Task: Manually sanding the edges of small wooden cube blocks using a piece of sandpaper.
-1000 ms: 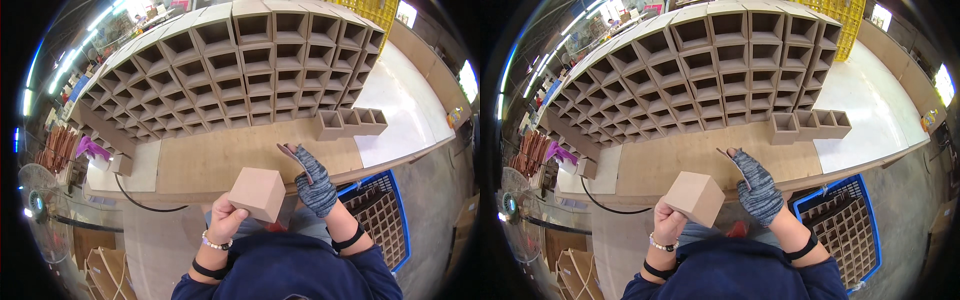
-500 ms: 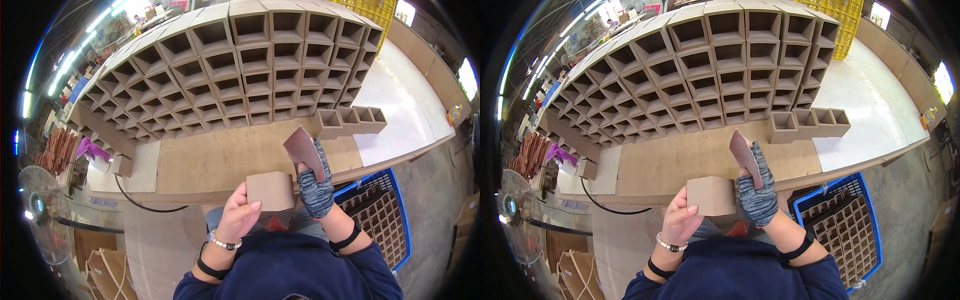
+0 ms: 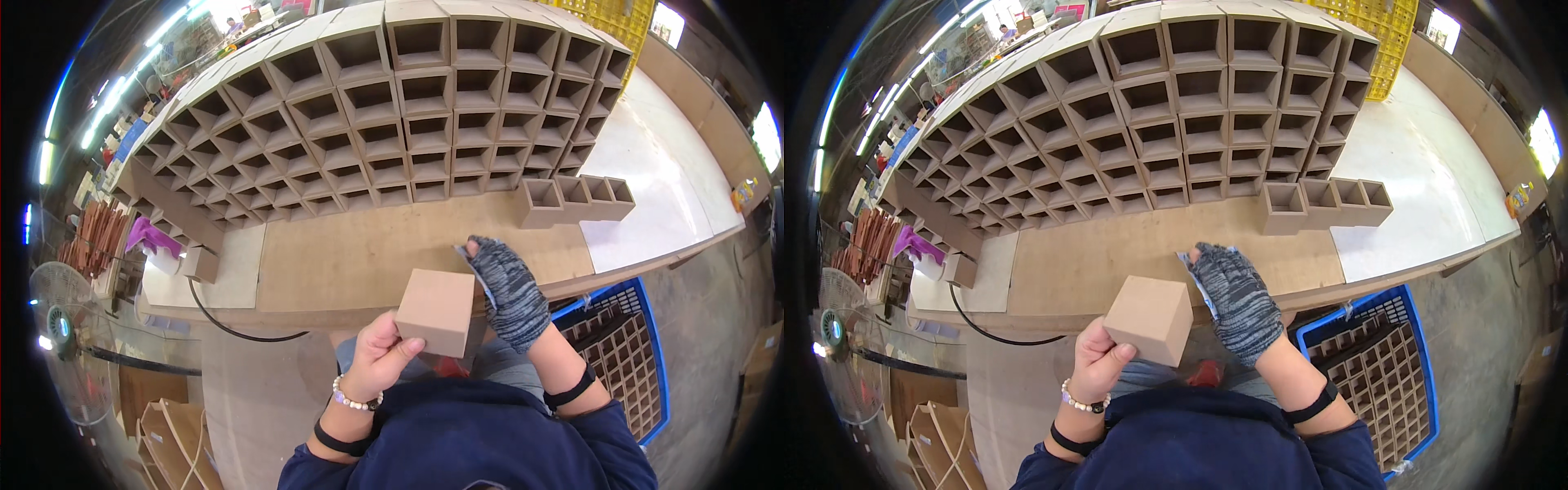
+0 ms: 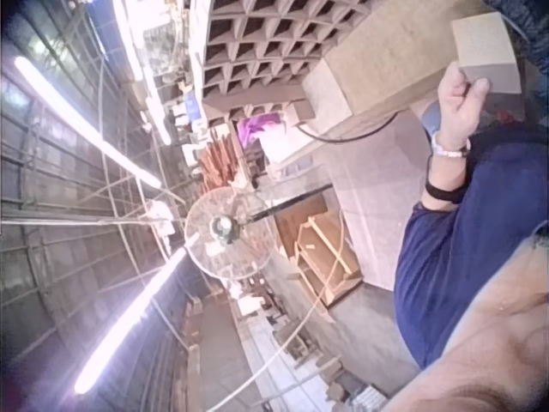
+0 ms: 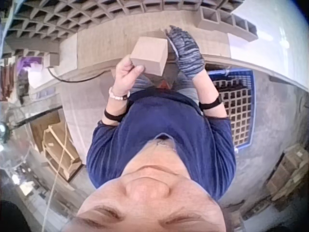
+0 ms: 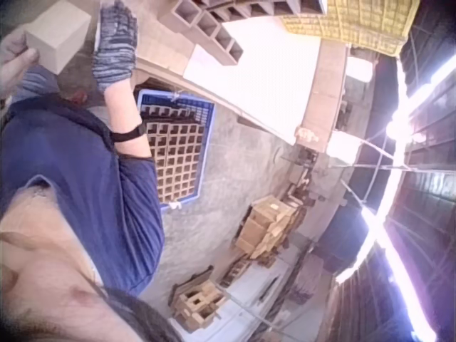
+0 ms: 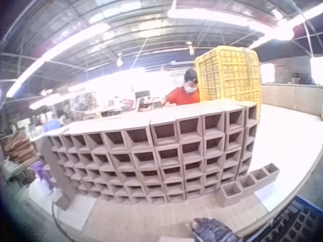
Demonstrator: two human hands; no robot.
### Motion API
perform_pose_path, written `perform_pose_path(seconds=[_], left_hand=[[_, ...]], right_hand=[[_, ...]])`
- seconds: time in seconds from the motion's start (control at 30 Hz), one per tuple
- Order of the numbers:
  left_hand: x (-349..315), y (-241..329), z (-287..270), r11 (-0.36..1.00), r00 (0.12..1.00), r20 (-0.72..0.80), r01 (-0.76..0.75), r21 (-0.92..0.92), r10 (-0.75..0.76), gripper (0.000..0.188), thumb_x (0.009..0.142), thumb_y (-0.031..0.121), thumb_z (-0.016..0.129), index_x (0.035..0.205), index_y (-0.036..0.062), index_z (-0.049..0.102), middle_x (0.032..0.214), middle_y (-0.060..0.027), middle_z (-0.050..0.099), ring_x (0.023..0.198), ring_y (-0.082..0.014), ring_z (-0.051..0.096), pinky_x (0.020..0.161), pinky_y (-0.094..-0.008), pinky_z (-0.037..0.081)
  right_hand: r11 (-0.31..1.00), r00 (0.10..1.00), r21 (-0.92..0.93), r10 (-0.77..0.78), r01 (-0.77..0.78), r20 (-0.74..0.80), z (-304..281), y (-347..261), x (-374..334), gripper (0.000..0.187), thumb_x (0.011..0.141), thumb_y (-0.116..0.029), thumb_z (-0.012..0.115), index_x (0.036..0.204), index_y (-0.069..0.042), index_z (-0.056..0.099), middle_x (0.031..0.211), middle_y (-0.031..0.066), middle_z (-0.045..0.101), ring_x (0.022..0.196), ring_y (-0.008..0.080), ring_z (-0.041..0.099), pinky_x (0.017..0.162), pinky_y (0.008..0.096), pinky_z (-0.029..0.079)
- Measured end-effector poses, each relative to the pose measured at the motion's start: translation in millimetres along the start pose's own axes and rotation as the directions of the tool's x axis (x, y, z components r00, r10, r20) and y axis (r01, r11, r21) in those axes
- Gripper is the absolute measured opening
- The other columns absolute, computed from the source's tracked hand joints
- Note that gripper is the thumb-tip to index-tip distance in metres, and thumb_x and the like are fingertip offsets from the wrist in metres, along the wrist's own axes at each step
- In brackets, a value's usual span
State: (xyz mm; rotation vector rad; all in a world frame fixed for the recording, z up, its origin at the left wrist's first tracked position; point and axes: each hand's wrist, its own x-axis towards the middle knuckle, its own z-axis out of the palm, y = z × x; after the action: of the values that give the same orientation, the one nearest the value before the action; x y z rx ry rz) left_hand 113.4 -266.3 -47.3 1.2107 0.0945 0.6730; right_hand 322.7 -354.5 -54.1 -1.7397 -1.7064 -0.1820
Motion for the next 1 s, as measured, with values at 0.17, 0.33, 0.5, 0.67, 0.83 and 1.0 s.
perform_pose_path(seconds=[0.17, 0.33, 0.5, 0.67, 0.83, 1.0], left_hand=[[5.5, -0.4, 1.1, 0.999, 1.0, -0.002, 0.023, 0.028, -0.023, 0.026, 0.09, 0.001, 0.054, 0.116, -0.0028, 0.051, 0.11, -0.0072, 0.061, 0.1, -0.0114, 0.056, 0.089, -0.0271, 0.043], [0.3, 9.4, 8.9, 0.998, 0.999, 0.02, 0.035, 0.05, -0.036, 0.025, 0.09, 0.001, 0.054, 0.114, -0.0032, 0.053, 0.106, -0.0064, 0.062, 0.097, -0.0111, 0.057, 0.086, -0.0264, 0.045], [9.1, 12.1, 5.6, 0.895, 0.999, -0.013, 0.047, 0.444, -0.046, 0.022, 0.088, 0.0, 0.055, 0.109, -0.0028, 0.056, 0.097, -0.0058, 0.064, 0.087, -0.01, 0.058, 0.077, -0.0244, 0.046], [18.4, 9.0, 7.2, 0.741, 0.999, -0.052, 0.042, 0.67, -0.01, 0.017, 0.087, 0.002, 0.056, 0.103, -0.0025, 0.056, 0.08, -0.0075, 0.063, 0.07, -0.0106, 0.057, 0.063, -0.0244, 0.045], [19.6, 1.9, 14.6, 0.774, 0.979, -0.201, 0.114, 0.623, 0.017, 0.01, 0.084, 0.003, 0.058, 0.094, -0.0004, 0.057, 0.068, -0.0101, 0.059, 0.056, -0.0148, 0.055, 0.053, -0.0263, 0.043], [22.5, 16.4, 13.6, 0.598, 0.999, -0.049, 0.053, 0.8, -0.023, 0.007, 0.082, 0.003, 0.059, 0.086, 0.0009, 0.054, 0.061, -0.011, 0.051, 0.051, -0.0252, 0.049, 0.052, -0.0288, 0.042]], right_hand=[[0.976, 0.988, 0.175, -0.115, 0.132, -0.104, -23.1, -37.8, 18.2, 0.045, 0.083, -0.005, 0.05, 0.128, -0.002, 0.044, 0.122, 0.0204, 0.052, 0.115, 0.0342, 0.05, 0.102, 0.0444, 0.036], [0.975, 0.983, -0.223, 0.034, 0.007, 0.179, 17.4, 17.0, 7.5, 0.044, 0.083, -0.006, 0.05, 0.127, -0.007, 0.048, 0.125, 0.0162, 0.052, 0.117, 0.0289, 0.049, 0.104, 0.0421, 0.034], [0.995, 0.996, 0.1, 0.014, -0.005, -0.092, -0.9, 8.9, 12.7, 0.049, 0.079, 0.001, 0.047, 0.127, -0.003, 0.047, 0.124, 0.0193, 0.052, 0.116, 0.033, 0.049, 0.103, 0.0416, 0.034], [0.977, 0.982, 0.108, -0.186, 0.183, 0.019, -36.6, -40.2, 24.3, 0.046, 0.08, -0.008, 0.054, 0.125, -0.009, 0.051, 0.119, 0.0146, 0.055, 0.11, 0.0318, 0.053, 0.1, 0.0454, 0.036], [0.951, 0.956, -0.094, -0.294, 0.293, 0.007, -30.3, -57.8, 16.3, 0.037, 0.076, -0.01, 0.06, 0.113, -0.014, 0.06, 0.109, 0.0089, 0.061, 0.099, 0.029, 0.058, 0.092, 0.0481, 0.042], [0.967, 0.973, -0.125, -0.213, 0.223, 0.088, -22.1, -29.6, 20.1, 0.038, 0.078, -0.016, 0.054, 0.115, -0.013, 0.059, 0.116, 0.0098, 0.058, 0.108, 0.0294, 0.054, 0.096, 0.0473, 0.039]])
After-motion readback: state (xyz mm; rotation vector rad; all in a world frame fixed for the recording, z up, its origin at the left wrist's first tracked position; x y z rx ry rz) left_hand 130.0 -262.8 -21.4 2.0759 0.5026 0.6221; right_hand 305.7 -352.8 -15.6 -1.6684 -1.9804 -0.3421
